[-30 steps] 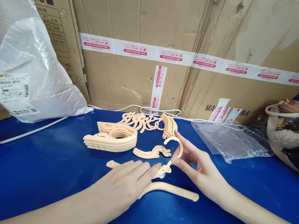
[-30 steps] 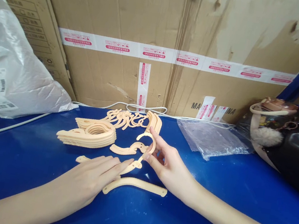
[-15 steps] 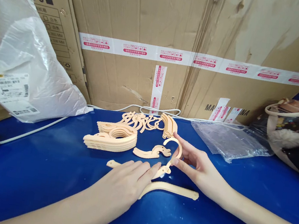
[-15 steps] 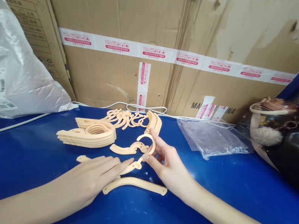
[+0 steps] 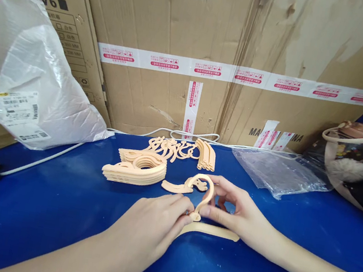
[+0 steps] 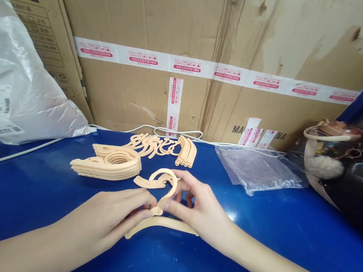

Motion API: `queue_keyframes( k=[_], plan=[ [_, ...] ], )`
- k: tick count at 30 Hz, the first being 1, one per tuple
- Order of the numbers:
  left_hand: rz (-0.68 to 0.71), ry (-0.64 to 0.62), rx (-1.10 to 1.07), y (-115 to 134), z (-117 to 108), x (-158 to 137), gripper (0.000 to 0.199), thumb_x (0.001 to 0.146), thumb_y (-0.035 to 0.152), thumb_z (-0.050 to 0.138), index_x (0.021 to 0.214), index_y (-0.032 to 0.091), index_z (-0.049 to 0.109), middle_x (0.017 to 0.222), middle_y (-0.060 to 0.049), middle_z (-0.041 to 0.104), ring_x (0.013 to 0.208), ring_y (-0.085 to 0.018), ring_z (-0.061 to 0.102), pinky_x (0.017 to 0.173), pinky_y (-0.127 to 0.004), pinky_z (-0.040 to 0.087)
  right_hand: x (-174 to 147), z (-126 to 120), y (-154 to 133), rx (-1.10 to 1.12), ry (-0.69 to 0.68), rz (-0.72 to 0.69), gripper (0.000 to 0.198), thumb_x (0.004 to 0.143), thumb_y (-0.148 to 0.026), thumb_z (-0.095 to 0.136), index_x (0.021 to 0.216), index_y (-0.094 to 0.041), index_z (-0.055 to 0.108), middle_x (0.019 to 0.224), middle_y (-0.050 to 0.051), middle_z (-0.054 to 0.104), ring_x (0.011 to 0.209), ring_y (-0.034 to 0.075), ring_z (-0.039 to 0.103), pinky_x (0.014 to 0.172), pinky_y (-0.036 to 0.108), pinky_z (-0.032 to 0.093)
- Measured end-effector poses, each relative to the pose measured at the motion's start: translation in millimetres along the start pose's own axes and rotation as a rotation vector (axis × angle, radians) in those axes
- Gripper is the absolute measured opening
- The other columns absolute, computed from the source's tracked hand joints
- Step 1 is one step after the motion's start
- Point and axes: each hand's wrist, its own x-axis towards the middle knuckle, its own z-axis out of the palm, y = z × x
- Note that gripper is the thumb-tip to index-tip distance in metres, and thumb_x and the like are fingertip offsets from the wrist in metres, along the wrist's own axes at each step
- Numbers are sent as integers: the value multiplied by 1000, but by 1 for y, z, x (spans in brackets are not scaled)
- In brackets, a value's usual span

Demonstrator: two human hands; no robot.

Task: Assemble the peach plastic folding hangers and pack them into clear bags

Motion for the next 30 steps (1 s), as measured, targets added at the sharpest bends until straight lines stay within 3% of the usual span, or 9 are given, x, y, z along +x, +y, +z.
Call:
queue_keyframes(
  k=[4, 8, 12, 16, 19, 22, 25, 30],
  plan=[
    [-146, -47, -229, 4, -12, 9, 19, 96, 31, 44, 89, 21, 58, 86, 1, 66, 78, -17, 61, 67, -26, 40, -6, -2, -5, -359, -144, -178, 36, 79, -47, 72, 105, -25, 65, 101, 2, 63, 93, 19, 56, 80, 32, 44],
    [-219, -21, -391, -6, -10, 15, 23, 94, 34, 46, 81, 18, 57, 78, 1, 64, 72, -16, 58, 65, -26, 40, -8, -2, -10, -618, -237, -302, 17, 96, -32, 52, 97, -22, 65, 96, 4, 61, 89, 18, 54, 81, 33, 41],
    [-275, -33, -687, -14, -2, 16, 25, 90, 41, 51, 80, 18, 53, 78, 0, 62, 70, -15, 58, 63, -27, 46, -6, -4, -9, -722, -242, -384, 25, 100, -21, 35, 96, -16, 60, 88, 5, 61, 80, 18, 52, 77, 33, 41],
    [-358, -78, -994, -13, 0, 15, 32, 80, 49, 59, 83, 19, 48, 74, 1, 59, 58, -13, 58, 45, -22, 48, -6, -8, -3, -730, -212, -418, 28, 94, -7, 31, 103, -14, 56, 88, 7, 60, 77, 18, 54, 70, 29, 42],
    [-386, -49, -1062, -9, -1, 14, 35, 75, 49, 65, 84, 18, 49, 77, -2, 61, 54, -12, 57, 39, -19, 45, -8, -10, -1, -667, -184, -379, 29, 94, -7, 30, 110, -16, 53, 93, 7, 64, 75, 16, 59, 63, 25, 42],
    [-411, -7, -1088, -7, -2, 14, 33, 75, 47, 64, 86, 18, 52, 72, 1, 60, 49, -10, 53, 34, -16, 40, -10, -10, -2, -623, -121, -345, 20, 100, -25, 38, 111, -17, 53, 89, 4, 68, 69, 14, 62, 59, 24, 40],
    [-422, 3, -1090, -7, -3, 13, 32, 77, 48, 61, 84, 17, 54, 67, 2, 57, 45, -8, 48, 32, -14, 36, -10, -9, -2, -695, -105, -368, 27, 100, -36, 39, 102, -18, 59, 80, 2, 68, 65, 14, 62, 57, 24, 38],
    [-453, -69, -1048, -6, -6, 10, 39, 85, 48, 55, 104, 14, 60, 54, 3, 57, 35, -6, 44, 35, -14, 35, -7, -6, 2, -772, -92, -396, 36, 102, -36, 35, 97, -17, 65, 77, 3, 67, 65, 14, 61, 58, 25, 38]
  ],
)
